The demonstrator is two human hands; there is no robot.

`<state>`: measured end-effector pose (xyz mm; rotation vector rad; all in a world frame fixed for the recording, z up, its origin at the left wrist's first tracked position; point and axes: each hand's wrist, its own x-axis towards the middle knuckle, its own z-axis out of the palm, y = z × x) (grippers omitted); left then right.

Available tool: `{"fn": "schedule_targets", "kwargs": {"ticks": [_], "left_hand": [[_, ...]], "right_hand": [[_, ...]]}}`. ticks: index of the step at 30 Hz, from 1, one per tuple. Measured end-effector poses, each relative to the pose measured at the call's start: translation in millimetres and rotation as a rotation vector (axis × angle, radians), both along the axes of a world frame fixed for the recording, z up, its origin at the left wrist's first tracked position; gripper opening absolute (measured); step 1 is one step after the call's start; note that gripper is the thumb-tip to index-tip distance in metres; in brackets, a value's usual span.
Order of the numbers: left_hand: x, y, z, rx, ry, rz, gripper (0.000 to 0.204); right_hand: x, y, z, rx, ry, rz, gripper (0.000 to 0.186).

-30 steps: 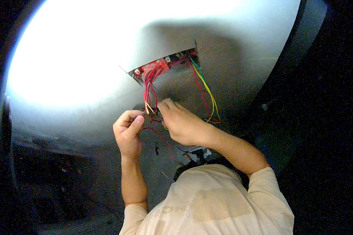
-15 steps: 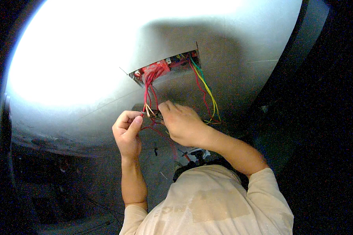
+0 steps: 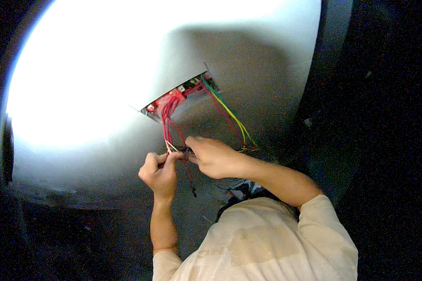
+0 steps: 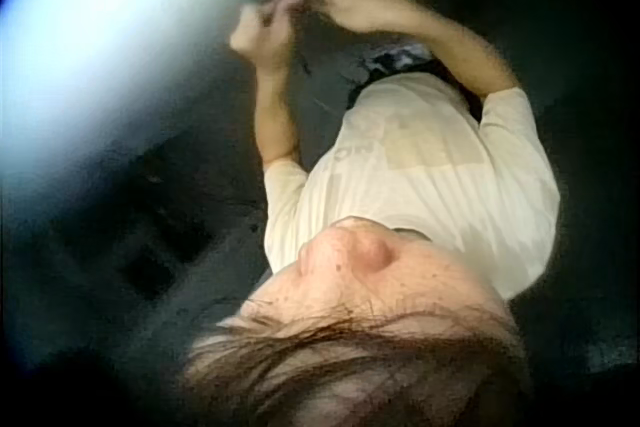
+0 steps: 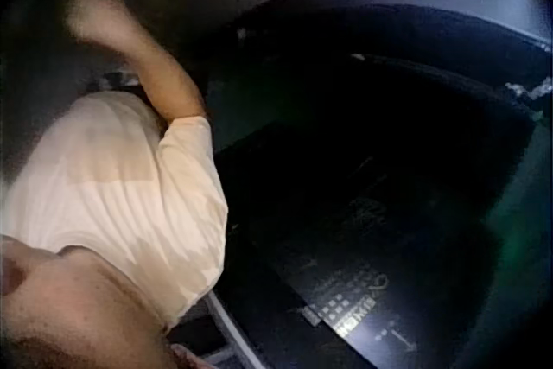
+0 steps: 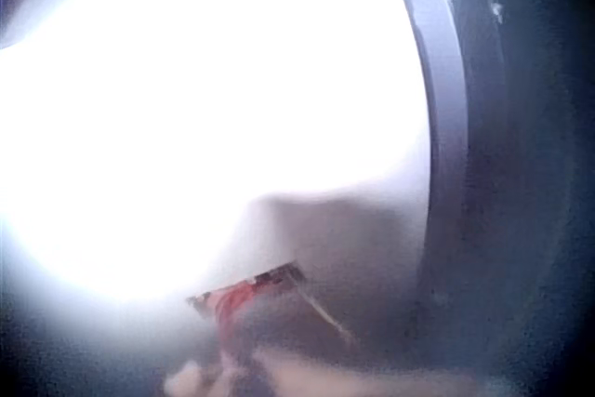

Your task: The person works on an electrical junction box mounted on a wall, using pliers to strip insulation from multiple colored wires. They separate and organize the wires, then twist them together by hand to create connections.

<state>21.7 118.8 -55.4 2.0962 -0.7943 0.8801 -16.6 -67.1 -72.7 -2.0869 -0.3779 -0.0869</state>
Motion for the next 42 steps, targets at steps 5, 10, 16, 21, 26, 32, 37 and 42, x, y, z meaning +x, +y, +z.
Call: {"fn": "schedule_targets", "kwargs": {"ticks": [5,10,16,21,26,32,37,42], "left_hand": [[-6.1,7.8,1.2,-0.333,0.452,-0.073,0.016],[17.0,26.8,3.5,-0.400,0.687,-0.249,0.025],[9.7,24.5,6.0,-0.497,0.844,-0.306,0.017],[-6.9,25.4,14.5,-0.472,0.846,-0.347,0.019],[-14.3,29.0,11.1,-0.504,0.894,-0.433,0.020],[-14.7,25.5,3.4,-0.521,0.930,-0.450,0.020],[-12.5,25.1,-6.8,-0.541,0.961,-0.438,0.020],[-3.1,25.5,-14.4,-0.547,0.957,-0.429,0.019]], "right_hand": [[-1.0,-10.0,-12.3,0.262,0.188,0.261,0.041],[-30.8,-21.9,-41.5,0.671,0.511,0.322,0.042],[-49.9,-14.6,-7.5,0.450,0.296,0.167,0.027],[-38.1,-2.2,3.8,0.306,0.088,0.176,0.032],[-43.9,9.1,3.2,0.187,-0.026,0.160,0.041],[-54.1,3.0,-27.7,0.659,0.329,0.498,0.075],[-70.5,2.7,-62.1,1.707,0.922,0.543,0.070],[-66.9,6.7,-89.2,0.595,0.310,0.445,0.034]]}}
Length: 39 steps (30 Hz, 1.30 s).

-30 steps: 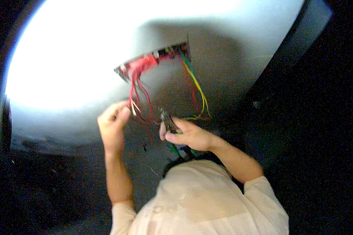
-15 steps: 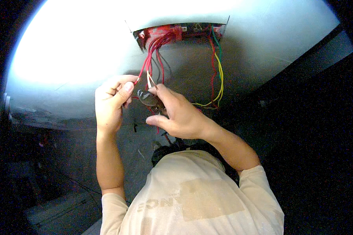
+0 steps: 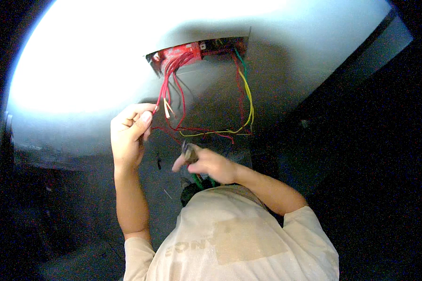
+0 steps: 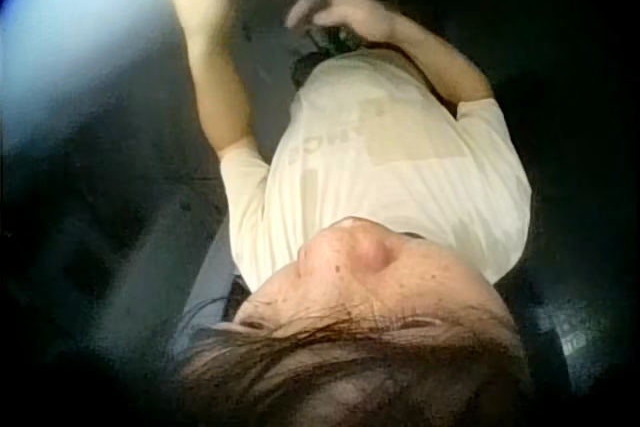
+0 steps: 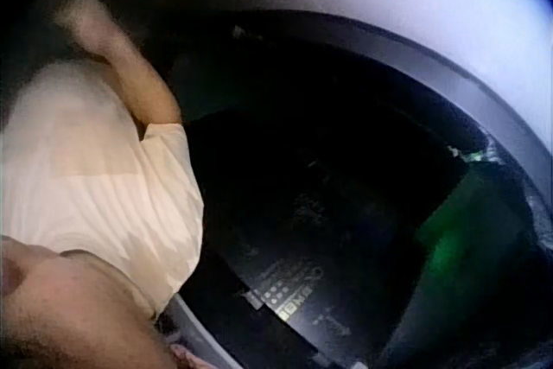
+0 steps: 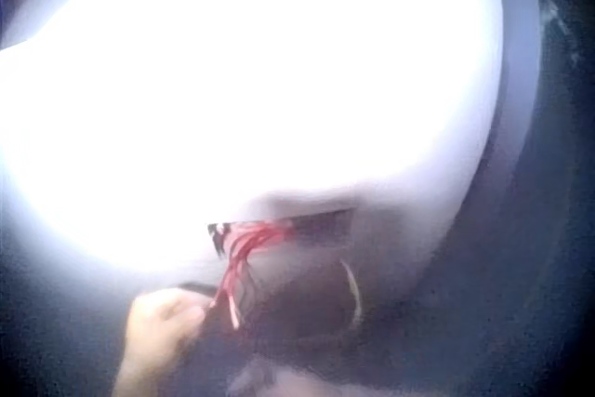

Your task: The person works on an electrical junction box mounted on a wall, using pliers to strip insulation from multiple colored wires. They separate and organize the wires, then twist them together by hand to create connections.

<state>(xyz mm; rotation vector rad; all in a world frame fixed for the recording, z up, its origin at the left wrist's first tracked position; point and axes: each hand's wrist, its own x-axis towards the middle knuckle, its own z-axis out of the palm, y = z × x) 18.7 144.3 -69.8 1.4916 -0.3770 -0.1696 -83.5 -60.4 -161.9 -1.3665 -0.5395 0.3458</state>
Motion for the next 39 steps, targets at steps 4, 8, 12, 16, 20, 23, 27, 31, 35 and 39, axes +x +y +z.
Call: {"fn": "schedule_targets", "kwargs": {"ticks": [4,8,12,16,20,23,27,31,35,39], "left_hand": [[8.1,-3.7,-4.5,-0.014,-0.018,0.000,0.019],[17.5,-3.9,4.4,0.145,-0.111,0.058,0.016],[10.7,8.0,24.0,0.238,-0.215,0.010,0.016],[4.3,2.5,31.7,0.251,-0.170,0.010,0.016],[11.1,8.0,33.7,0.218,-0.125,-0.065,0.018],[14.2,10.7,38.0,0.198,-0.118,-0.100,0.017],[20.7,11.8,27.7,0.122,-0.153,-0.132,0.017],[17.9,5.2,32.6,0.080,-0.150,-0.166,0.012],[22.9,6.2,31.3,0.079,-0.161,-0.176,0.013],[20.1,6.3,13.0,0.084,-0.269,-0.106,0.012]], "right_hand": [[10.4,-5.5,59.6,-0.488,-0.326,-0.180,0.021],[43.4,-14.2,80.3,-0.339,-0.229,-0.308,0.021],[68.1,-7.2,85.3,-0.252,-0.350,-0.317,0.024],[78.5,-3.0,74.6,-0.119,-0.280,-0.288,0.020],[78.5,-1.1,86.2,-0.151,-0.216,-0.317,0.016],[84.9,-6.3,85.8,-0.062,-0.216,-0.262,0.015],[88.4,-4.2,88.8,0.034,-0.050,-0.277,0.018],[87.0,-3.6,98.2,0.095,0.047,-0.246,0.014],[90.8,-0.7,94.4,0.045,0.064,-0.264,0.011],[87.8,-0.9,82.9,0.127,0.061,-0.230,0.015]]}}
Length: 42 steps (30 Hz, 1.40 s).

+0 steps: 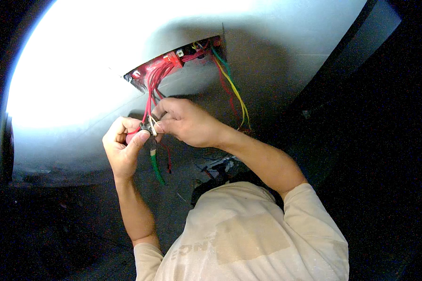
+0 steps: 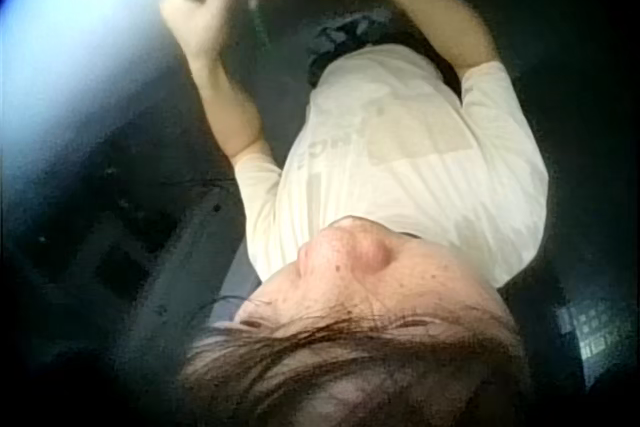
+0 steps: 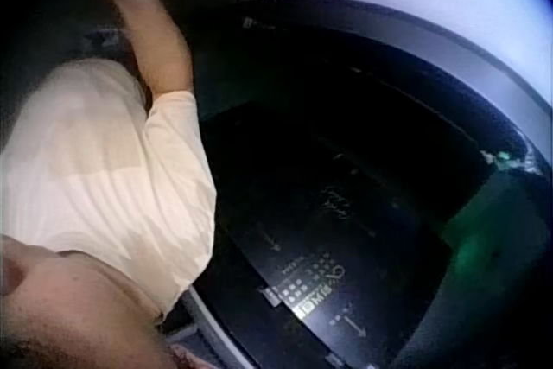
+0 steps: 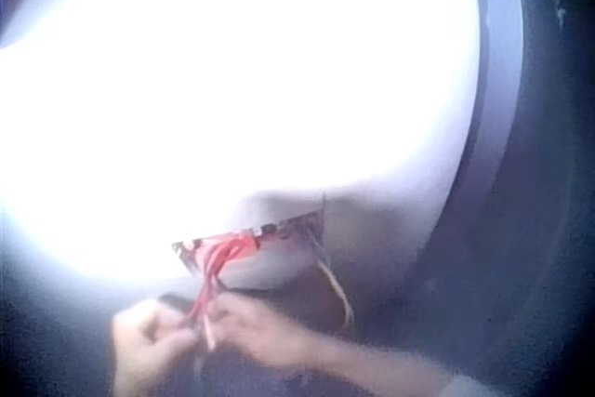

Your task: The person works on an electrical junction box mounted on a wall, using pliers to strip insulation from multiple colored wires. They separate and organize the wires, then twist them together by hand to create connections.

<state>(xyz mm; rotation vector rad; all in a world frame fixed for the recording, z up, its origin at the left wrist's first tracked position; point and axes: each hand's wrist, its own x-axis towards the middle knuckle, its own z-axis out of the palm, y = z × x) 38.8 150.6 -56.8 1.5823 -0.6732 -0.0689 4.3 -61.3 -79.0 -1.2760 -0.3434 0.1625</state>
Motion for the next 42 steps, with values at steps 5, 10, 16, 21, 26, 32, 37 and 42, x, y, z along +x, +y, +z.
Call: {"fn": "schedule_targets", "kwargs": {"ticks": [5,10,16,21,26,32,37,42], "left_hand": [[-0.7,-1.5,-1.0,-0.009,-0.045,0.051,0.015],[-5.8,-8.7,1.8,-0.084,-0.059,0.095,0.019],[-2.2,-11.3,-10.0,-0.089,-0.111,0.186,0.024],[-8.4,-19.9,-5.2,-0.059,-0.160,0.282,0.026],[-12.8,-23.0,-1.3,0.061,-0.231,0.383,0.026],[-26.6,-28.3,4.4,0.049,-0.246,0.467,0.021],[-32.1,-23.5,1.4,0.136,-0.298,0.490,0.013],[-37.7,-18.0,12.2,-0.161,0.104,0.292,0.005]], "right_hand": [[-4.8,3.6,1.6,0.072,0.029,-0.031,0.019],[-2.4,2.4,-0.2,0.176,0.040,0.041,0.014],[1.8,-0.2,-3.8,0.181,0.051,0.046,0.013],[1.9,-3.4,-2.3,0.158,0.047,0.032,0.014],[1.8,1.5,1.6,0.168,0.033,-0.041,0.015],[-8.0,7.4,8.2,-0.132,-0.080,-0.243,0.020],[-32.6,12.9,-5.3,-0.442,-0.676,-0.729,0.034],[-34.3,17.8,-1.0,-0.205,-0.436,-0.522,0.031]]}}
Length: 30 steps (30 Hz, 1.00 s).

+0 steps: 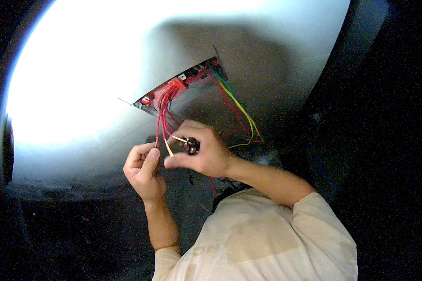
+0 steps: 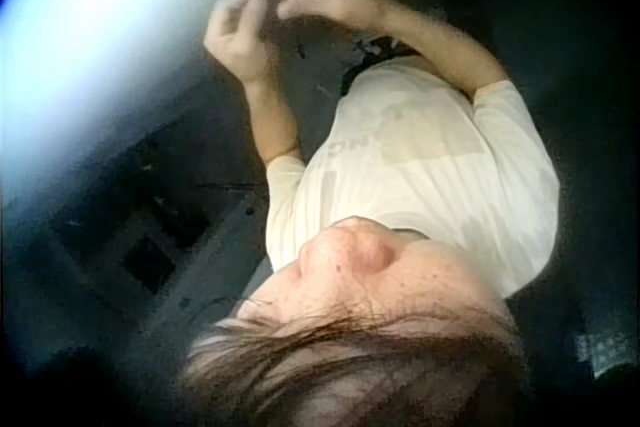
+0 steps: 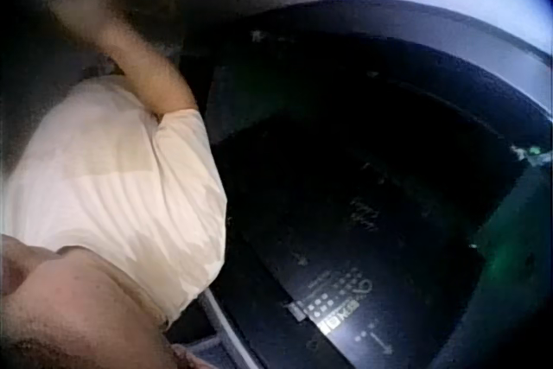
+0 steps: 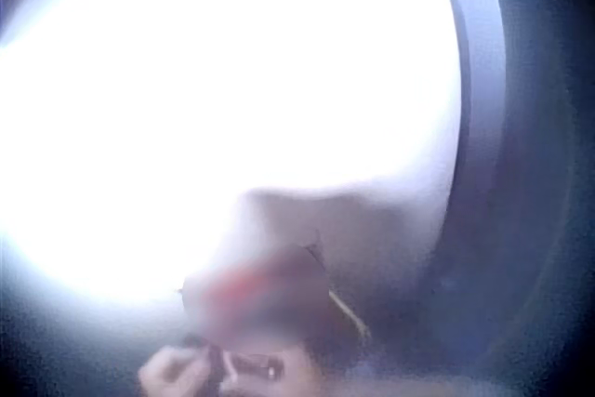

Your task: The person works on an electrical junction box mounted on a wall, using pliers to strip insulation from multiple colored wires. They separate and organize the wires, then twist them together by hand to create connections.

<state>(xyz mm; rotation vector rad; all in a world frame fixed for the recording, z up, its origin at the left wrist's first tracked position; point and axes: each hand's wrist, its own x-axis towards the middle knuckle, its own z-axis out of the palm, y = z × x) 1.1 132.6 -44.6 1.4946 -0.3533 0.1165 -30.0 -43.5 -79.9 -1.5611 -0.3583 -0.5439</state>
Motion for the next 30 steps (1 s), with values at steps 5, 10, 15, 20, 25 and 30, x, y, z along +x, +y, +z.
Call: {"fn": "schedule_targets", "kwargs": {"ticks": [5,10,15,20,25,30], "left_hand": [[-5.0,-0.1,3.7,-0.148,0.260,-0.150,0.011],[-1.3,3.4,4.8,-0.243,0.411,-0.262,0.013],[10.6,11.8,1.0,-0.323,0.589,-0.417,0.013],[11.2,10.2,12.3,-0.287,0.698,-0.508,0.015],[1.8,4.8,19.4,-0.256,0.593,-0.431,0.014],[-13.2,15.2,19.1,0.064,0.136,-0.106,0.016]], "right_hand": [[12.4,9.4,14.2,0.401,0.367,0.229,0.017],[18.7,12.1,5.5,0.489,0.379,0.279,0.015],[19.1,8.3,-1.8,0.379,0.351,0.260,0.012],[23.0,8.5,-10.4,0.100,-0.024,-0.006,0.003],[11.0,-3.7,3.9,-0.477,-0.212,-0.514,0.008],[-32.8,-54.3,-9.7,-0.036,0.338,0.023,0.030]]}}
